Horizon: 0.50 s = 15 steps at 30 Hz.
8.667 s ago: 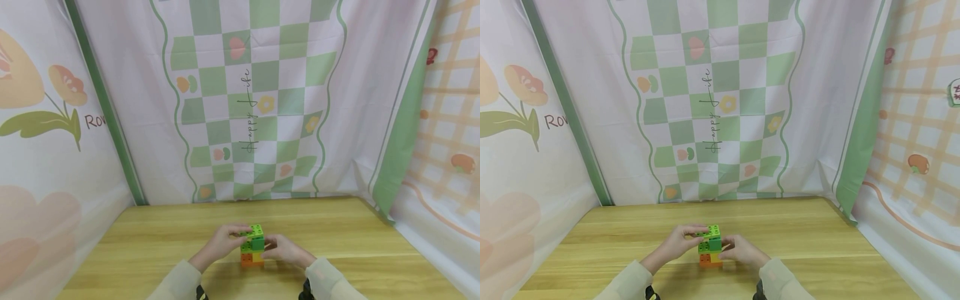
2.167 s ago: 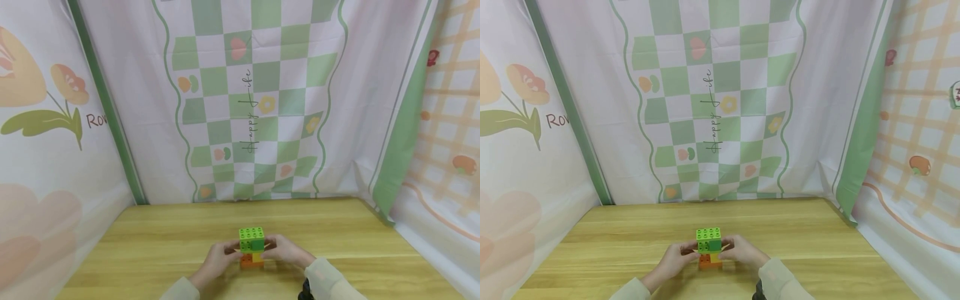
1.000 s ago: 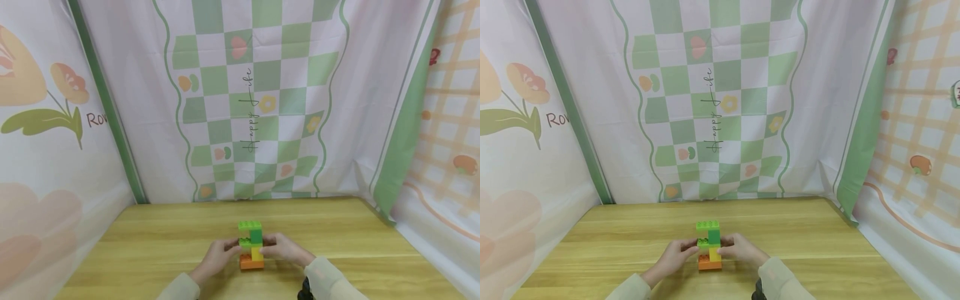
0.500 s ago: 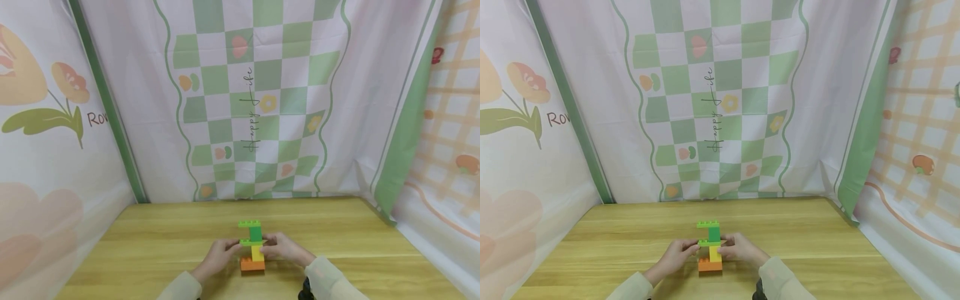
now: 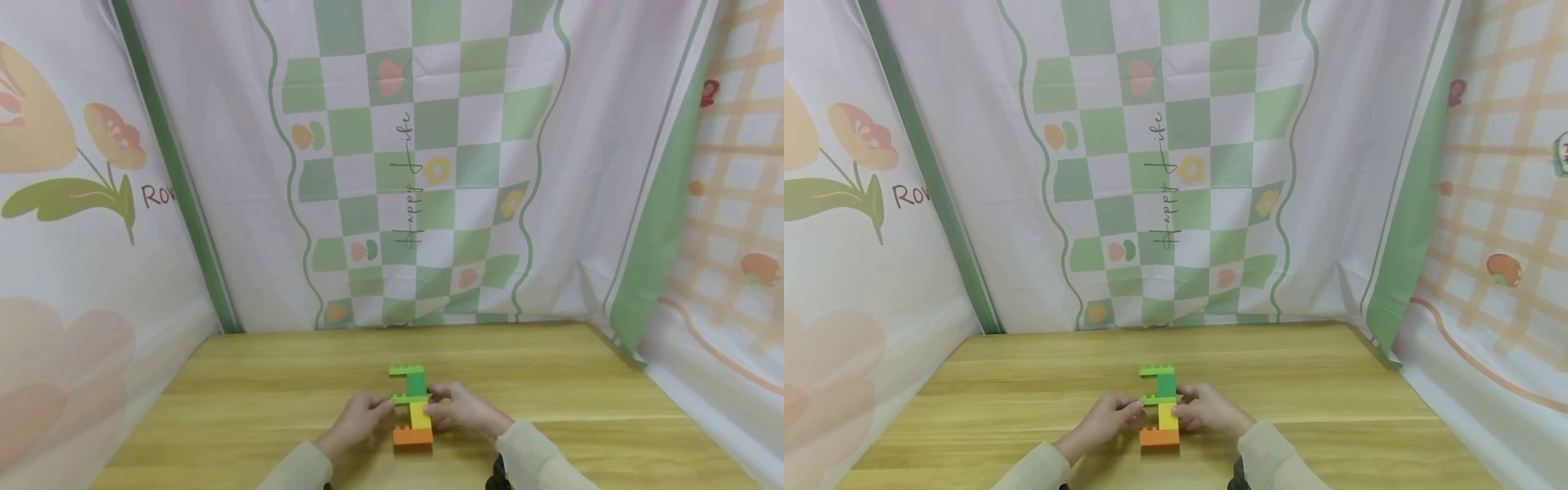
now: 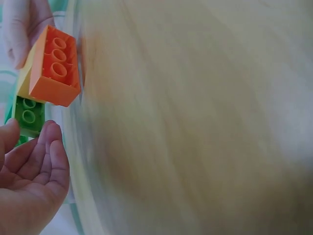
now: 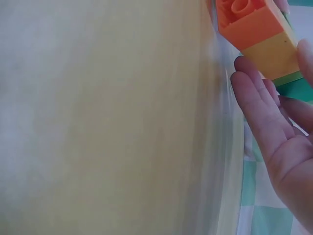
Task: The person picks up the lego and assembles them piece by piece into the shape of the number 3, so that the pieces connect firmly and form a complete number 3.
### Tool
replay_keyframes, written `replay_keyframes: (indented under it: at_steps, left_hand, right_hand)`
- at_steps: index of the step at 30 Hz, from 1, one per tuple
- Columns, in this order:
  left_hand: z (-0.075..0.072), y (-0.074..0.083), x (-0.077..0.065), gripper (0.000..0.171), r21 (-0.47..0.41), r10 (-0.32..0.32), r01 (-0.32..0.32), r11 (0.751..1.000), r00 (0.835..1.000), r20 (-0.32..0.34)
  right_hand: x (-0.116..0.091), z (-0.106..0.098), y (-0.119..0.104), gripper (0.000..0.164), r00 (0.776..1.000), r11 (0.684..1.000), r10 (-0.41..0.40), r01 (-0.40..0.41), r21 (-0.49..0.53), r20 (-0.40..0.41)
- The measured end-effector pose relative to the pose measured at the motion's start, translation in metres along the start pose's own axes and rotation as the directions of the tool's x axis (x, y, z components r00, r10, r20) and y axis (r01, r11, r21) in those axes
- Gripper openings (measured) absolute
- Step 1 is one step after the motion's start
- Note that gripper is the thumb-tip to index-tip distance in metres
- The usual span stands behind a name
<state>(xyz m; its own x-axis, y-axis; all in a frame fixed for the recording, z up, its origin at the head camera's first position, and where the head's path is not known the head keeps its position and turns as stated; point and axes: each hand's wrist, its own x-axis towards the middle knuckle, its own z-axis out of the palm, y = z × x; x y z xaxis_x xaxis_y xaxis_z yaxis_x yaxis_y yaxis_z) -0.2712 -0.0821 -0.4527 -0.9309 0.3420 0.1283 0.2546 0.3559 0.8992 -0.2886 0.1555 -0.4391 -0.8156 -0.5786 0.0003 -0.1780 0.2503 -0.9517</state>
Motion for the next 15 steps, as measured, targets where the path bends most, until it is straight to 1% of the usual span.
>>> replay_keyframes:
  at_steps: [3, 5, 10, 15]
  left_hand:
    - [0.0009, 0.0008, -0.0003, 0.026, -0.016, -0.041, 0.041, 0.999, 0.999, 0.006]
    - [0.0018, 0.0008, -0.0003, 0.027, -0.031, -0.065, 0.065, 0.997, 0.998, 0.007]
    - [0.0042, -0.0011, 0.0010, 0.028, -0.014, -0.070, 0.070, 0.997, 0.997, -0.010]
    - [0.0063, -0.0049, 0.0026, 0.026, -0.060, -0.088, 0.087, 0.994, 0.996, -0.007]
  right_hand:
    - [0.0004, 0.0011, 0.0016, 0.054, 1.000, 0.999, 0.016, -0.016, 0.030, 0.016]
    - [0.0005, 0.0021, 0.0021, 0.053, 0.999, 0.996, 0.031, -0.033, 0.077, 0.029]
    - [0.0007, 0.0033, 0.0015, 0.052, 0.999, 0.996, 0.044, -0.046, 0.079, 0.026]
    - [0.0011, 0.0037, -0.0021, 0.051, 0.996, 0.995, 0.085, -0.085, 0.051, 0.011]
